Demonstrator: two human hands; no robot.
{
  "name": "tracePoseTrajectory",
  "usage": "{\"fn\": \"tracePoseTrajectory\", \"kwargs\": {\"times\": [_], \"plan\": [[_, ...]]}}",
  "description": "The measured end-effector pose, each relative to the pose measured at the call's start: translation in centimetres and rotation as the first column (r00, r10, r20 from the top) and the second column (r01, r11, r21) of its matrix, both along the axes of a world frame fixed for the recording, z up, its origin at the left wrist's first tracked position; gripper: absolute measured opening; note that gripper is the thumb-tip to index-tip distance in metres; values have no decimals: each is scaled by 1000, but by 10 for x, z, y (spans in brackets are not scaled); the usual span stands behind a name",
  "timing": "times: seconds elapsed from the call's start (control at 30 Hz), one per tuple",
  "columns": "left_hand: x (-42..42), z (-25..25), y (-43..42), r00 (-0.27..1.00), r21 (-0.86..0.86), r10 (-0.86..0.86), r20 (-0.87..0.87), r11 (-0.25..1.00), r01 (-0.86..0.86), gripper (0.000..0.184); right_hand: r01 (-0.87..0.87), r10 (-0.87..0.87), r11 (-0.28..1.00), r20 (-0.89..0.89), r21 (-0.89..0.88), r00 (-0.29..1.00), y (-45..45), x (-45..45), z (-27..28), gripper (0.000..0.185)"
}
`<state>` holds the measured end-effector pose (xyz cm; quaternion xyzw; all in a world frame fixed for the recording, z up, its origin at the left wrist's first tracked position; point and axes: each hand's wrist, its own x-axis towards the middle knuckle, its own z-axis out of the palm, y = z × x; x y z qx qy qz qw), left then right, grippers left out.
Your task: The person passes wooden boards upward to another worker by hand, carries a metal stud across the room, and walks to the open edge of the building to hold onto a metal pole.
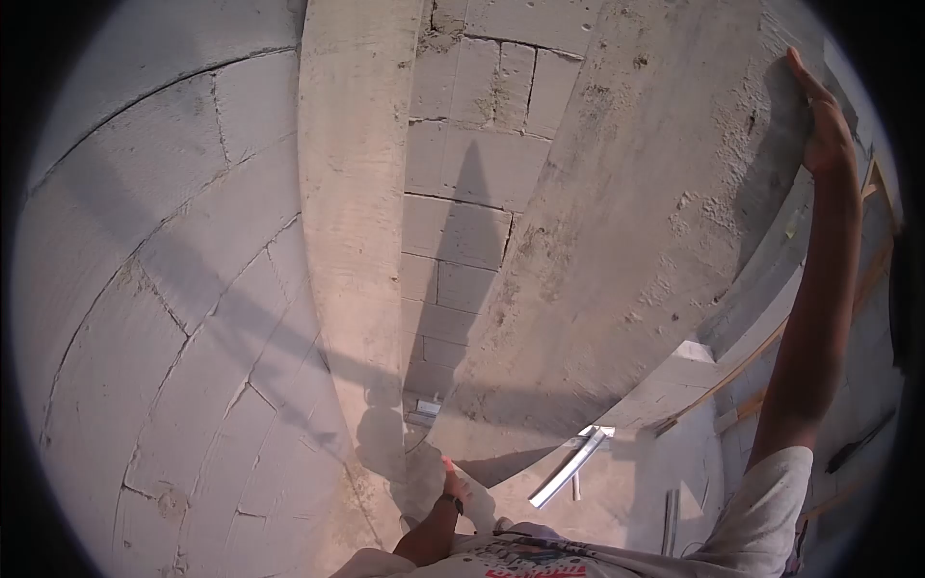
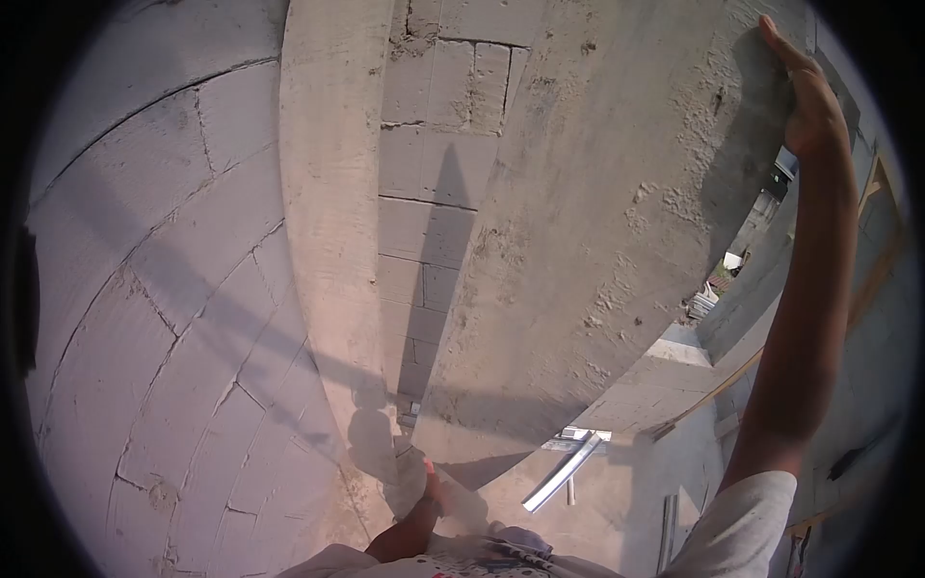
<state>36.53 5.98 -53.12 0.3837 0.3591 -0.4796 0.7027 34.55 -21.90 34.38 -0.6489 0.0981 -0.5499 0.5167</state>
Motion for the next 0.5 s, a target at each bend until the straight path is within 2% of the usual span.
{"fn": "tracePoseTrajectory", "kwargs": {"times": [0.13, 0.2, 0.23, 0.3, 0.33, 0.37, 0.4, 0.43, 0.47, 0.5], "plan": [[-12, 35, -35, 969, -120, 233, 81, 968, -223, 119, -204, 206, 970, 3, -131, 979, -73, -45, 50, 42], [-1, 52, -44, 922, -189, 359, 143, 925, -331, 118, -115, 119, 974, 7, -194, 993, -86, -50, 41, 44], [3, 70, -50, 889, -231, 425, 170, 894, -383, 118, -167, 168, 960, -19, -224, 986, -96, -54, 44, 50], [11, 103, -60, 815, -329, 534, 224, 829, -453, 118, -214, 271, 901, 105, -378, 957, -72, -70, 22, 63], [12, 118, -68, 782, -388, 577, 235, 794, -469, 118, -285, 342, 908, 151, -307, 928, -47, -87, 9, 82], [9, 130, -73, 748, -438, 619, 238, 756, -486, 118, -230, 325, 886, 187, -402, 927, -40, -105, -18, 101], [6, 141, -77, 718, -477, 651, 247, 726, -495, 118, -448, 517, 817, 117, -361, 848, -69, -111, -45, 110], [4, 164, -81, 700, -509, 676, 229, 696, -506, 118, -336, 395, 881, 129, -332, 909, -54, -118, -58, 110], [-4, 173, -81, 684, -527, 690, 236, 682, -507, 118, -412, 466, 866, 162, -282, 870, -64, -123, -105, 104], [-7, 188, -87, 671, -557, 702, 240, 665, -497, 118, -538, 568, 813, 98, -224, 817, -84, -120, -164, 98]]}}
